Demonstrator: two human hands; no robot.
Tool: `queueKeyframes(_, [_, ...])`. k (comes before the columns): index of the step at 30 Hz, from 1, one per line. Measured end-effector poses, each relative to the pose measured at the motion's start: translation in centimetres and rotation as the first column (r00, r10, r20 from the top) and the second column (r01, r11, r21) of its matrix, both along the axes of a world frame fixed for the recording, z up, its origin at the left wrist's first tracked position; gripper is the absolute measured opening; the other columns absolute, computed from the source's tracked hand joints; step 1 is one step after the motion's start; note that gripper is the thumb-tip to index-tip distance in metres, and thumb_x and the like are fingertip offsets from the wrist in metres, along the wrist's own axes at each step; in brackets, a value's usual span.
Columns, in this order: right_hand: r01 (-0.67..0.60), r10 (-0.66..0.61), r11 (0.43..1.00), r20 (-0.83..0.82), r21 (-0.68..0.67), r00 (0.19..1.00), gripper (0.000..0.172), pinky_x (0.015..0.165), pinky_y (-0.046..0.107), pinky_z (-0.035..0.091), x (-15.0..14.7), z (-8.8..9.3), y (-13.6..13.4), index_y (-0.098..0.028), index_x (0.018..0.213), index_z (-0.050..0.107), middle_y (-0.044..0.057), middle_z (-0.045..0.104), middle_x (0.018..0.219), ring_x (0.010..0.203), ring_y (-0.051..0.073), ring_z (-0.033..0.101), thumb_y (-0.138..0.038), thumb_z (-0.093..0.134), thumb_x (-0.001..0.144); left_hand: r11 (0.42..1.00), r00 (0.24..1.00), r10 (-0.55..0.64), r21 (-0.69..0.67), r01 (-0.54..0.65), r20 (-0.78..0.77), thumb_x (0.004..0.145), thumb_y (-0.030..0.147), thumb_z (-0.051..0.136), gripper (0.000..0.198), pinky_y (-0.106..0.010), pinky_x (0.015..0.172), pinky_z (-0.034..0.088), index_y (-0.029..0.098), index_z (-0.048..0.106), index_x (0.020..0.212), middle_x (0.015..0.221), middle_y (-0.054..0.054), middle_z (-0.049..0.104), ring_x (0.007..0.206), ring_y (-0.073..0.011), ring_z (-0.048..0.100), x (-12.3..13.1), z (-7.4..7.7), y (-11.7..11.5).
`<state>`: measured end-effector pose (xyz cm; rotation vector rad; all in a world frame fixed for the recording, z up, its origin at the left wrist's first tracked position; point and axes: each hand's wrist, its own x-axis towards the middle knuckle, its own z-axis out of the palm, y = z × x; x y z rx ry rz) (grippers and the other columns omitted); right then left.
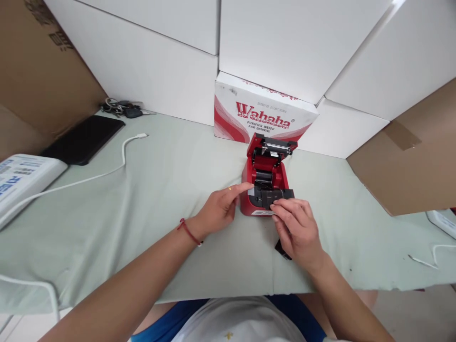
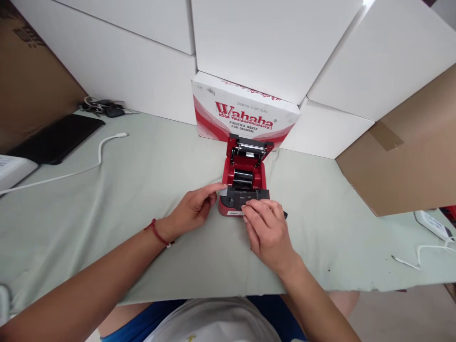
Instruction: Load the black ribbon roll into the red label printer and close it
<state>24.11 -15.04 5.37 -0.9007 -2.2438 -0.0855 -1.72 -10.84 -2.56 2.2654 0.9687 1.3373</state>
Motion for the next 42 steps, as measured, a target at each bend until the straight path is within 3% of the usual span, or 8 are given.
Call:
queueKeyframes(6, [0.030,-0.028,0.999,-0.086,0.019,0.996,0.050,0.100,0.047,0.061,0.1,-2.6,0.1,-0.027,0.145,0.070,0.011,0.081,0.127,0.114,0.028,0.070,-0.005,0.060,0.101,0.959,0.946,0.232,-0.216,-0.184,0.227,0.094,0.004,0.049,0.048,-0.024,0.072,0.054,0.023,0.063,0.136,0.086,0.004,0.066,0.073,-0.0118,0.065,0.3,2.5,0.4])
queueKeyframes(9, [0.031,-0.028,0.999,-0.099,0.029,0.995,0.051,0.099,0.047,0.062,0.2,-2.9,0.2,-0.028,0.146,0.070,0.011,0.081,0.128,0.114,0.027,0.071,-0.005,0.058,0.102,0.917,0.882,0.358,-0.295,-0.269,0.307,0.097,0.015,0.058,0.038,-0.032,0.091,0.060,0.022,0.064,0.134,0.111,-0.005,0.077,0.105,-0.0187,0.076,0.2,4.8,2.6])
queueKeyframes(12, [0.006,0.000,0.998,-0.120,0.055,0.993,0.055,0.099,0.047,0.064,0.2,-3.1,0.3,-0.026,0.149,0.066,0.011,0.080,0.129,0.114,0.027,0.070,-0.001,0.058,0.101,0.921,0.876,0.323,-0.330,-0.205,0.358,0.106,0.036,0.060,0.044,-0.045,0.119,0.055,0.022,0.057,0.148,0.156,-0.014,0.069,0.148,-0.0272,0.065,0.5,7.1,5.6])
queueKeyframes(15, [-0.006,0.018,0.996,-0.136,0.089,0.991,0.057,0.098,0.047,0.064,0.1,-3.3,0.5,-0.025,0.150,0.065,0.011,0.079,0.128,0.114,0.027,0.068,0.002,0.058,0.100,0.902,0.889,0.255,-0.424,-0.078,0.380,0.113,0.053,0.049,0.050,-0.054,0.133,0.043,0.024,0.057,0.153,0.164,-0.014,0.065,0.159,-0.0296,0.057,1.1,8.3,7.7])
queueKeyframes(19, [-0.022,0.036,0.995,-0.142,0.099,0.989,0.055,0.099,0.047,0.063,0.2,-3.5,0.5,-0.022,0.149,0.066,0.013,0.079,0.129,0.115,0.027,0.067,0.003,0.058,0.100,0.891,0.852,0.202,-0.452,0.045,0.483,0.112,0.065,0.046,0.055,-0.054,0.119,0.056,0.025,0.070,0.142,0.154,-0.012,0.073,0.148,-0.0313,0.066,1.7,7.7,7.2])
queueKeyframes(24, [-0.023,0.037,0.996,-0.165,0.085,0.986,0.056,0.100,0.046,0.063,0.2,-3.2,0.4,-0.023,0.148,0.067,0.012,0.079,0.128,0.114,0.026,0.068,0.004,0.058,0.099,0.957,0.916,0.152,-0.285,-0.043,0.370,0.115,0.063,0.046,0.061,-0.050,0.116,0.058,0.022,0.088,0.100,0.110,-0.011,0.087,0.116,-0.0274,0.078,1.4,5.0,3.6])
queueKeyframes(33, [-0.016,0.025,0.998,-0.162,0.052,0.987,0.050,0.100,0.046,0.061,0.2,-2.9,0.3,-0.022,0.142,0.070,0.012,0.079,0.125,0.113,0.026,0.068,0.003,0.059,0.100,0.982,0.958,0.066,0.153,-0.112,0.277,0.118,0.034,0.049,0.042,-0.044,0.097,0.066,0.023,0.085,0.101,0.100,-0.008,0.086,0.104,-0.0214,0.080,2.0,3.2,3.4])
queueKeyframes(42, [-0.018,0.027,0.998,-0.148,0.061,0.989,0.050,0.100,0.046,0.062,0.4,-2.9,0.4,-0.022,0.143,0.069,0.012,0.079,0.126,0.115,0.025,0.068,0.004,0.058,0.101,0.994,0.985,0.024,0.103,-0.042,0.170,0.111,0.026,0.064,0.018,-0.046,0.108,0.063,0.023,0.081,0.112,0.117,-0.011,0.085,0.120,-0.0247,0.077,0.8,3.5,2.5])
